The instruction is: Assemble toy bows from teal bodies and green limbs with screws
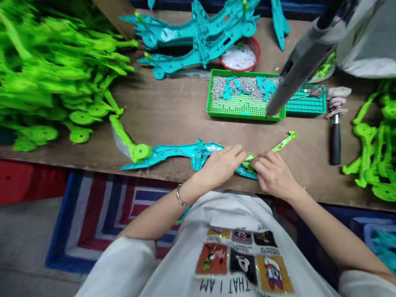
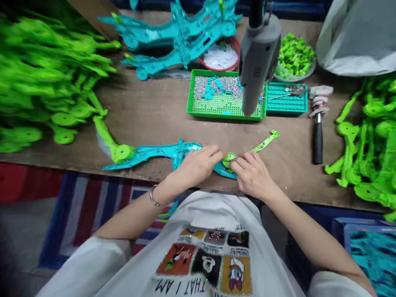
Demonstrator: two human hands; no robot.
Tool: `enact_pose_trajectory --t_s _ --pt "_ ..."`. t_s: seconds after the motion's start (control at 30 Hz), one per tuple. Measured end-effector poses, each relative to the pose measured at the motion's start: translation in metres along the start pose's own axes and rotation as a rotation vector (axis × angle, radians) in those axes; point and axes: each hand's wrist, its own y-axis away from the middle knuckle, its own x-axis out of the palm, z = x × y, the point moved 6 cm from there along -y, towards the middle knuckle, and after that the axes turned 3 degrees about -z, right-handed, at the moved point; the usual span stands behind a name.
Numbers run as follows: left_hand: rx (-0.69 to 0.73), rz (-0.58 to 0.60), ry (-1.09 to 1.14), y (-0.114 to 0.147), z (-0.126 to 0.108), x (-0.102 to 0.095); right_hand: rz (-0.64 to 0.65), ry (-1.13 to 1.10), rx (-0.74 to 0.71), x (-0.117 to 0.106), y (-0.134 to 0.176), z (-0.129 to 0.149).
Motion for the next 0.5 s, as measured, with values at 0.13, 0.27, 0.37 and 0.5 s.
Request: enact_pose_trajectory --t_s 0.13,0.27,0.37,0.5 --pt "-0.121 0.005 0.139 -0.003 0.02 -0.002 0.001 -0.015 0.021 0.003 -0.003 0.0" --pt "-0.158 -0.02 0.133 -0.002 0.025 -0.003 0.027 -0.01 0.055 0.006 -0.005 0.001" --pt "-0.213 -0.041 0.099 -0.002 0.024 -0.001 0.039 0.011 0.065 0.007 -0.008 0.002" --pt "-0.291 -0.003 0.069 -0.004 0.022 0.006 0.055 0.027 0.074 0.007 -0.012 0.005"
